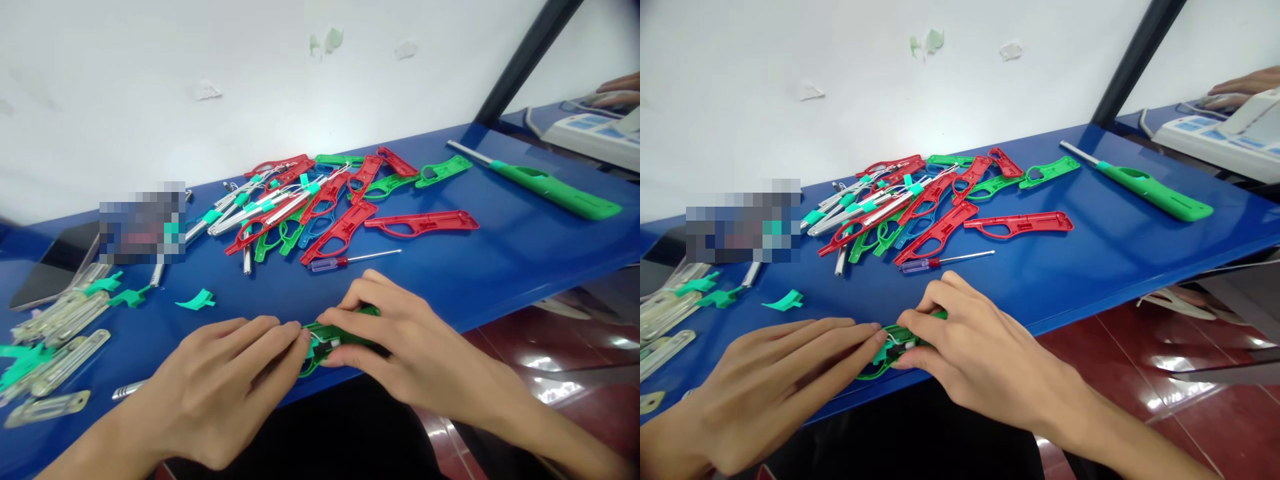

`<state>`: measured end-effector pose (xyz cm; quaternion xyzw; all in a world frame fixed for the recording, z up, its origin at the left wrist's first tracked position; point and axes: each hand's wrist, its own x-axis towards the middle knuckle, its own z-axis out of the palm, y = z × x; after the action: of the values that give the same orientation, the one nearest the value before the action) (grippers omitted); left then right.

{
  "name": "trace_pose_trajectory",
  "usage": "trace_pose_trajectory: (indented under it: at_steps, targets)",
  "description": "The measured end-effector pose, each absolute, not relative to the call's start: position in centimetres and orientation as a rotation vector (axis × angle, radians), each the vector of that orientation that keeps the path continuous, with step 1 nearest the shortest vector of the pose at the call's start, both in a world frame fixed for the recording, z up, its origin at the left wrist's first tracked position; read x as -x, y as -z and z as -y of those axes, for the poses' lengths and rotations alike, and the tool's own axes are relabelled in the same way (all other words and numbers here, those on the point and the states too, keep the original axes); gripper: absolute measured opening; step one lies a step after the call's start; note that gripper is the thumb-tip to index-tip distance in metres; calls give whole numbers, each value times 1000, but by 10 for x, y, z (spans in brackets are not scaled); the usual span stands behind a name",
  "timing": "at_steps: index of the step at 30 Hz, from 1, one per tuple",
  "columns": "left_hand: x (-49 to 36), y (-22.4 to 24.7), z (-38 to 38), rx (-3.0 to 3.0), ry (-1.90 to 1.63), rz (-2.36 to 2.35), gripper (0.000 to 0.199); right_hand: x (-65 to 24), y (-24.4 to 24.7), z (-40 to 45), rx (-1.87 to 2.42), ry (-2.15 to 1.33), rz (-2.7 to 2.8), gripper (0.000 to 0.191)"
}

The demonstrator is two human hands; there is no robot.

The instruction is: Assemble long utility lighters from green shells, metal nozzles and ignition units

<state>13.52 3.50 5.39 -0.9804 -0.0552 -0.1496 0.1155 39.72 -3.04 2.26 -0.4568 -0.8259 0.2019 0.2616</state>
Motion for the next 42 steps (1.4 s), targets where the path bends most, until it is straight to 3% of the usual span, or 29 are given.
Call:
trace_pose_trajectory:
  at_steps: [25,36,42]
  targets:
    - [-136,-65,-37,2915,372,135,38,-397,-23,30,1313,-613,2215,21]
    - [-145,-69,-39,2927,447,248,39,-398,-22,29,1299,-581,2241,35]
    - [-146,-67,-38,2924,478,241,42,-396,-26,31,1292,-598,2260,23]
